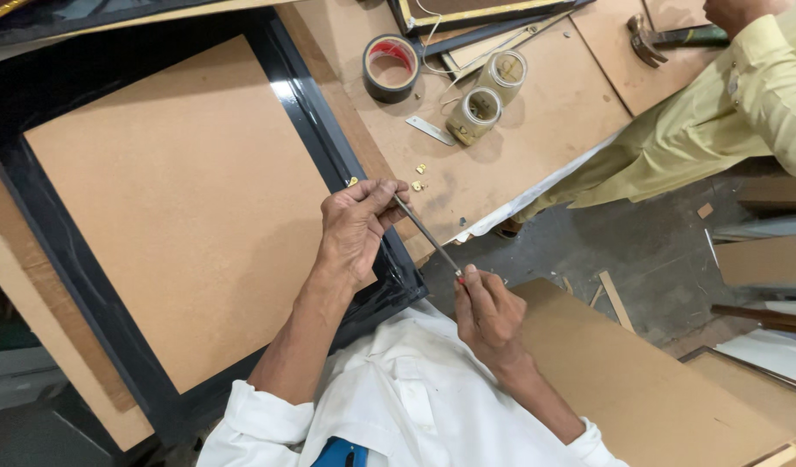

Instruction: The person attaches a hanging cord to the back of a framed artwork by threading it through two brass eye screws and tying a knot. They then use a screwdriver to tighten the eye screws into the frame and adjust the cord tension.

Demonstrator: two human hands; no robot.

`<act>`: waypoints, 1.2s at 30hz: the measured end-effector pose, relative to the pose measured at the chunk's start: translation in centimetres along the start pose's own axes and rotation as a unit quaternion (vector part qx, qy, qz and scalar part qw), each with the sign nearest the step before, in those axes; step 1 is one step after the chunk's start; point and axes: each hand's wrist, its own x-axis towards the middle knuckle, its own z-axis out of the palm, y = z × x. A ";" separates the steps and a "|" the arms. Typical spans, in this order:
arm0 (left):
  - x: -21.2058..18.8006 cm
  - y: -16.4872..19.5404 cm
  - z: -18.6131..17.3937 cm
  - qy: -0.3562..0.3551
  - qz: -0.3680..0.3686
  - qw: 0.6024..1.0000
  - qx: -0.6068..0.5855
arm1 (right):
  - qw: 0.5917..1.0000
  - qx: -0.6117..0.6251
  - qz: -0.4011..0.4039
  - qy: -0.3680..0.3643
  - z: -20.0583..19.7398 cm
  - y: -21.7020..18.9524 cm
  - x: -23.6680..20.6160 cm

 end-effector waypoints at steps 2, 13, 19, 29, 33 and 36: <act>-0.1 -0.6 0.9 0.018 0.000 0.998 -0.067 | 0.997 0.039 0.062 -0.002 0.6 0.2 -0.5; 3.5 -2.4 4.2 0.036 0.020 0.998 -0.049 | 0.988 0.079 0.124 0.055 0.1 4.0 -0.7; 8.6 -3.3 0.2 -0.097 0.327 0.672 0.657 | 0.978 0.088 0.156 0.102 -3.8 6.2 -0.3; 10.7 -2.9 -0.1 -0.224 0.352 0.485 0.769 | 0.980 0.101 0.160 0.062 -4.4 6.2 -0.5; 9.1 -1.7 0.0 -0.105 0.298 0.648 0.693 | 0.984 0.100 0.144 0.032 -4.8 5.5 0.3; 6.5 -0.4 -1.3 -0.006 0.240 0.836 0.493 | 0.993 0.093 0.077 0.011 -4.9 3.9 1.3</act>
